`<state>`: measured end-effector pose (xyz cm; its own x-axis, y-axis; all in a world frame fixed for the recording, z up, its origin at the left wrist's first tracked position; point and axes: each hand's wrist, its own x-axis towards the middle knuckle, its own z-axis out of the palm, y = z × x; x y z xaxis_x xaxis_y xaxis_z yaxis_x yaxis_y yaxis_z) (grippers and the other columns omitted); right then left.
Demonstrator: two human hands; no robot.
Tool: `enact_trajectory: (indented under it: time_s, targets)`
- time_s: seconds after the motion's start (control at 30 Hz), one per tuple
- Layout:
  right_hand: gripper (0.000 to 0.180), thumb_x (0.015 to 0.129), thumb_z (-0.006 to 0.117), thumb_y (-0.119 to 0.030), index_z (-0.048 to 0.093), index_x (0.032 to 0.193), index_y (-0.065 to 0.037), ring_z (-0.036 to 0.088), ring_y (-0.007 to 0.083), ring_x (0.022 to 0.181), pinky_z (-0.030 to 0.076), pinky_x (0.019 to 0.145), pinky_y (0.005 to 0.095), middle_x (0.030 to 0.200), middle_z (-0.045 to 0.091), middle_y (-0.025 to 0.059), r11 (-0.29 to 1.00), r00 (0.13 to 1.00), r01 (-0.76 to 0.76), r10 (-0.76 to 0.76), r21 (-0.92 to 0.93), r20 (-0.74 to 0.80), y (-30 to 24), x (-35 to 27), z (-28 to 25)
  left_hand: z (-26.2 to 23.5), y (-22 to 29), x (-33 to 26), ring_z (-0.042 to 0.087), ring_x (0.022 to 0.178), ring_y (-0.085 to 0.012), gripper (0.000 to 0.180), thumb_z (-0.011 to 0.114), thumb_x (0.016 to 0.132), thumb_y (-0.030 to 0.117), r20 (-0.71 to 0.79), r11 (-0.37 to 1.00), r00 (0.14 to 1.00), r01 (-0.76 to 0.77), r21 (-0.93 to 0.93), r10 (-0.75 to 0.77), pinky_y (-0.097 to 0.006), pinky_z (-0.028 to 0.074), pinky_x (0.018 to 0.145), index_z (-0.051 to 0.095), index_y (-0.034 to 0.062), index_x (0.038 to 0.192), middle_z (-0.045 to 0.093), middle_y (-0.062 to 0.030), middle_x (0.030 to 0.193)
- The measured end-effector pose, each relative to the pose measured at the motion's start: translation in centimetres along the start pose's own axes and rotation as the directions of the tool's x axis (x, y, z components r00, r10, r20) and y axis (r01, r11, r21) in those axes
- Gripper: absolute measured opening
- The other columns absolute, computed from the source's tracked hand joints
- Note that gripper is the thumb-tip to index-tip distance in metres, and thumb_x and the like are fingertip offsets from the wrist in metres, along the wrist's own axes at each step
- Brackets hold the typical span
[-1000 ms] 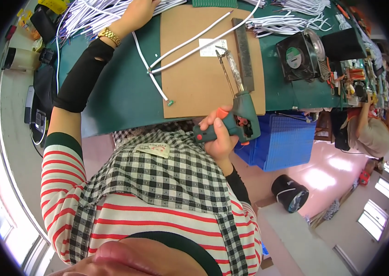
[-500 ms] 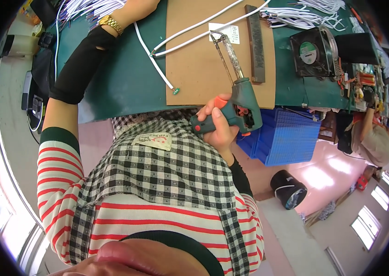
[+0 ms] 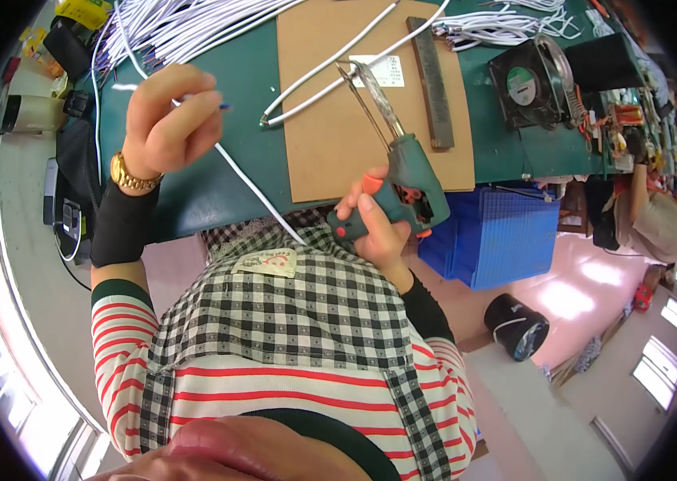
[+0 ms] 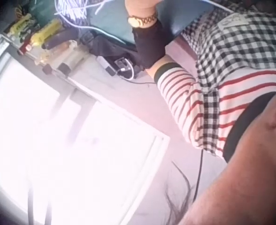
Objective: The person secures white wires and small electronic components onto circuit boards using a hot glue gun.
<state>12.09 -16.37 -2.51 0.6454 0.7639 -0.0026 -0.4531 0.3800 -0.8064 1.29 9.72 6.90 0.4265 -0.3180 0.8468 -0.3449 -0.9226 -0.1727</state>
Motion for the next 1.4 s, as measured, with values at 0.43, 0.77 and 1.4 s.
enact_trajectory:
  time_s: [0.43,0.77,1.4]
  targets:
    - [0.033,0.085,0.048,-0.003,0.040,0.117,-0.005,0.054,0.0179,0.068,0.048,0.066,0.0342,0.082,0.052,0.0110,0.999,0.999,0.038,-0.037,-0.018,0.034,0.6,0.8,-0.2,-0.5,4.1,-4.2,0.060,0.065,-0.0278,0.026,0.066,0.074,0.012,0.833,0.785,0.516,0.593,-0.179,-0.200,-0.037,0.045,0.056,0.055,0.0061,0.096,0.058,-0.0083,0.073]
    - [0.031,0.084,0.047,-0.005,0.042,0.115,-0.004,0.053,0.0178,0.063,0.048,0.065,0.0351,0.080,0.052,0.0109,0.995,0.992,0.098,-0.097,0.008,-0.080,-0.4,0.7,0.0,0.0,4.9,-6.8,0.058,0.062,-0.0288,0.016,0.061,0.081,0.019,0.795,0.734,0.534,0.657,-0.174,-0.290,-0.038,0.045,0.052,0.052,0.0071,0.085,0.058,-0.0078,0.070]
    - [0.032,0.084,0.047,-0.007,0.041,0.115,-0.005,0.052,0.0176,0.065,0.047,0.067,0.0358,0.082,0.051,0.0096,0.972,0.966,0.228,-0.233,-0.057,-0.109,0.0,0.5,-0.8,6.9,-7.2,-2.0,0.056,0.073,-0.0449,0.027,0.047,0.089,0.019,0.309,0.603,0.541,0.782,0.157,-0.782,-0.046,0.045,0.066,0.045,-0.0084,0.089,0.056,-0.0301,0.078]
